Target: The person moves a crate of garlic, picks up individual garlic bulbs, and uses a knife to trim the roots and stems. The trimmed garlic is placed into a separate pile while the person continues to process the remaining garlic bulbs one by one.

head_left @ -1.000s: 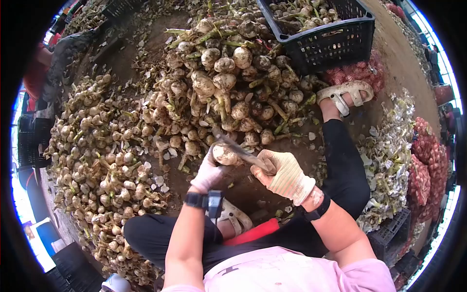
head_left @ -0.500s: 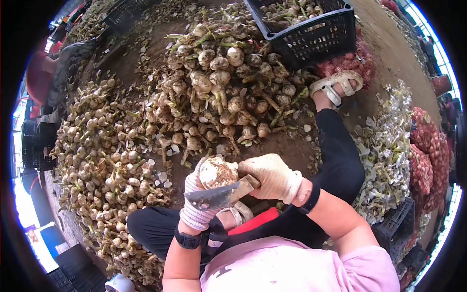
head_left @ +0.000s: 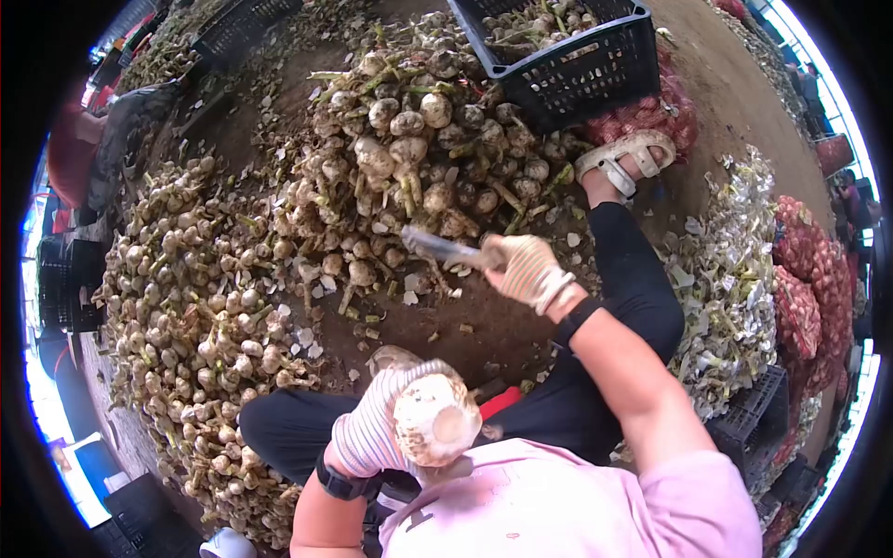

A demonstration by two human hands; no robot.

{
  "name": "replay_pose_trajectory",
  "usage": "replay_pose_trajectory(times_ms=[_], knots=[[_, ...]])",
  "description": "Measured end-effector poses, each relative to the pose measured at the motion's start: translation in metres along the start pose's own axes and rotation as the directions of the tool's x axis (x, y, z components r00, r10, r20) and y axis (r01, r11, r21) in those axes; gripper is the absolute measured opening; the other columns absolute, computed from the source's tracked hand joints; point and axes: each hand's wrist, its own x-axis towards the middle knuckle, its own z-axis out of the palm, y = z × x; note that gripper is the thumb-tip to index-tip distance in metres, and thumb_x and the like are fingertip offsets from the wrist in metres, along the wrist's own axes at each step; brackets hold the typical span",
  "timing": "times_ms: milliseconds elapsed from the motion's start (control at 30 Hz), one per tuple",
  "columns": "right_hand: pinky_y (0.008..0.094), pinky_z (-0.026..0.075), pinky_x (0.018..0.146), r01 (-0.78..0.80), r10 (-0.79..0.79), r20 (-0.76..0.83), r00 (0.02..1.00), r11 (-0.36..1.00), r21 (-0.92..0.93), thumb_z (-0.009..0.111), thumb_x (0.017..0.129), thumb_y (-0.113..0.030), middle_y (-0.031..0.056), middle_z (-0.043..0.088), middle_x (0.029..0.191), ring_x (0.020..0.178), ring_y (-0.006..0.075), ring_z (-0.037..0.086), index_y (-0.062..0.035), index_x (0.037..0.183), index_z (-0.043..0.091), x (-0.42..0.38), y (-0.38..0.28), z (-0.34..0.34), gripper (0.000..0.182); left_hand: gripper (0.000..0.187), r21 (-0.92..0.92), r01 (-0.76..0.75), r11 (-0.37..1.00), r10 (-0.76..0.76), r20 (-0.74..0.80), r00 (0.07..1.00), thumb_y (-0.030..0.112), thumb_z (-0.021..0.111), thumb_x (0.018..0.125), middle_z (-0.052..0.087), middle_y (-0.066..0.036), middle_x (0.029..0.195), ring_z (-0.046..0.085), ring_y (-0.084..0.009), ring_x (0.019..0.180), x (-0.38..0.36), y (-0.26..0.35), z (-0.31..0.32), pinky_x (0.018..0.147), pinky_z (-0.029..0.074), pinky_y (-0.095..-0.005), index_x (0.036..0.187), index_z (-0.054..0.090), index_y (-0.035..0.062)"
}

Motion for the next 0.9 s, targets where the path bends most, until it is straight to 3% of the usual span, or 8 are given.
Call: replay_pose_trajectory(times_ms=[100, 167, 233, 467, 533, 700, 800, 900], knots=[[0.0337, 0.045, 0.052, -0.115, 0.117, 0.008, 0.993, 0.968, 0.225, 0.065, 0.071, -0.011, 0.0128, 0.057, 0.061, 0.058, 0.0337, 0.054, -0.0077, 0.076, 0.059, 0.006, -0.019, -0.013, 0.009, 0.045, 0.310, 0.000, 0.951, 0.021, -0.066, 0.998, 0.022, 0.077, 0.062, 0.062, -0.006, 0.095, 0.059, -0.0155, 0.090, 0.000, 0.003, -0.019, 0.083, 0.046, -0.0294, 0.099, 0.058, 0.0058], [0.0269, 0.041, 0.052, -0.170, 0.160, 0.063, 0.985, 0.857, 0.486, 0.065, 0.074, -0.009, 0.0039, 0.049, 0.056, 0.053, 0.0101, 0.047, -0.0055, 0.076, 0.058, -0.001, -0.027, -0.007, 0.008, 0.065, -0.576, -0.113, 0.809, -0.077, -0.295, 0.953, 0.027, 0.077, 0.069, 0.055, -0.011, 0.115, 0.055, -0.0199, 0.103, -0.008, -0.017, -0.029, 0.091, 0.044, -0.0334, 0.119, 0.045, 0.0023], [0.0237, 0.040, 0.052, -0.200, 0.178, 0.095, 0.979, 0.808, 0.554, 0.063, 0.076, -0.007, -0.0021, 0.048, 0.060, 0.059, 0.0030, 0.041, -0.0044, 0.077, 0.058, -0.007, -0.034, -0.003, 0.006, 0.074, -0.447, -0.267, 0.854, 0.040, -0.454, 0.890, 0.031, 0.076, 0.070, 0.053, -0.011, 0.118, 0.053, -0.0211, 0.108, -0.008, -0.022, -0.024, 0.094, 0.042, -0.0348, 0.126, 0.039, 0.0018], [0.0207, 0.041, 0.053, -0.472, 0.191, 0.445, 0.875, 0.546, 0.692, 0.061, 0.079, -0.006, -0.0040, 0.054, 0.066, 0.060, 0.0025, 0.046, -0.0043, 0.083, 0.059, -0.017, -0.067, 0.002, 0.004, 0.062, -0.652, -0.498, 0.571, 0.060, -0.572, 0.818, 0.017, 0.064, 0.069, 0.053, -0.015, 0.119, 0.051, -0.0275, 0.111, 0.010, -0.024, -0.020, 0.096, 0.040, -0.0436, 0.126, 0.043, 0.0025], [0.0205, 0.042, 0.055, -0.404, 0.132, 0.396, 0.909, 0.519, 0.754, 0.062, 0.079, -0.007, -0.0040, 0.056, 0.068, 0.063, 0.0028, 0.047, -0.0041, 0.085, 0.060, -0.019, -0.073, 0.009, 0.007, 0.060, -0.755, -0.625, 0.196, 0.207, -0.591, 0.779, 0.033, 0.062, 0.076, 0.053, -0.015, 0.119, 0.051, -0.0278, 0.110, 0.019, -0.039, -0.016, 0.092, 0.043, -0.0435, 0.124, 0.044, 0.0023], [0.0236, 0.045, 0.058, -0.092, 0.004, 0.111, 0.994, 0.578, 0.811, 0.062, 0.079, -0.008, -0.0008, 0.059, 0.072, 0.066, 0.0034, 0.048, -0.0008, 0.089, 0.060, -0.017, -0.084, 0.031, 0.013, 0.052, -0.743, -0.649, 0.166, 0.249, -0.605, 0.756, 0.041, 0.056, 0.080, 0.056, -0.011, 0.110, 0.051, -0.0250, 0.106, 0.027, -0.041, -0.007, 0.087, 0.045, -0.0392, 0.116, 0.050, 0.0041], [0.0248, 0.046, 0.061, -0.645, 0.316, 0.576, 0.754, 0.518, 0.561, 0.062, 0.079, -0.011, 0.0031, 0.060, 0.071, 0.066, 0.0068, 0.050, -0.0011, 0.084, 0.059, -0.016, -0.063, 0.051, 0.011, 0.035, -0.630, -0.749, 0.205, 0.524, -0.576, 0.628, 0.022, 0.051, 0.083, 0.058, -0.009, 0.098, 0.053, -0.0203, 0.103, 0.023, -0.034, -0.013, 0.085, 0.047, -0.0338, 0.112, 0.052, 0.0041], [0.0255, 0.045, 0.063, -0.455, 0.229, 0.397, 0.889, 0.544, 0.705, 0.062, 0.078, -0.009, 0.0010, 0.060, 0.074, 0.067, 0.0083, 0.051, -0.0031, 0.081, 0.060, -0.025, -0.044, 0.058, 0.007, 0.040, -0.636, -0.769, 0.068, 0.593, -0.594, 0.544, 0.021, 0.054, 0.082, 0.056, -0.012, 0.101, 0.054, -0.0225, 0.102, -0.023, -0.008, -0.070, 0.082, 0.050, -0.0348, 0.117, 0.047, 0.0037]])
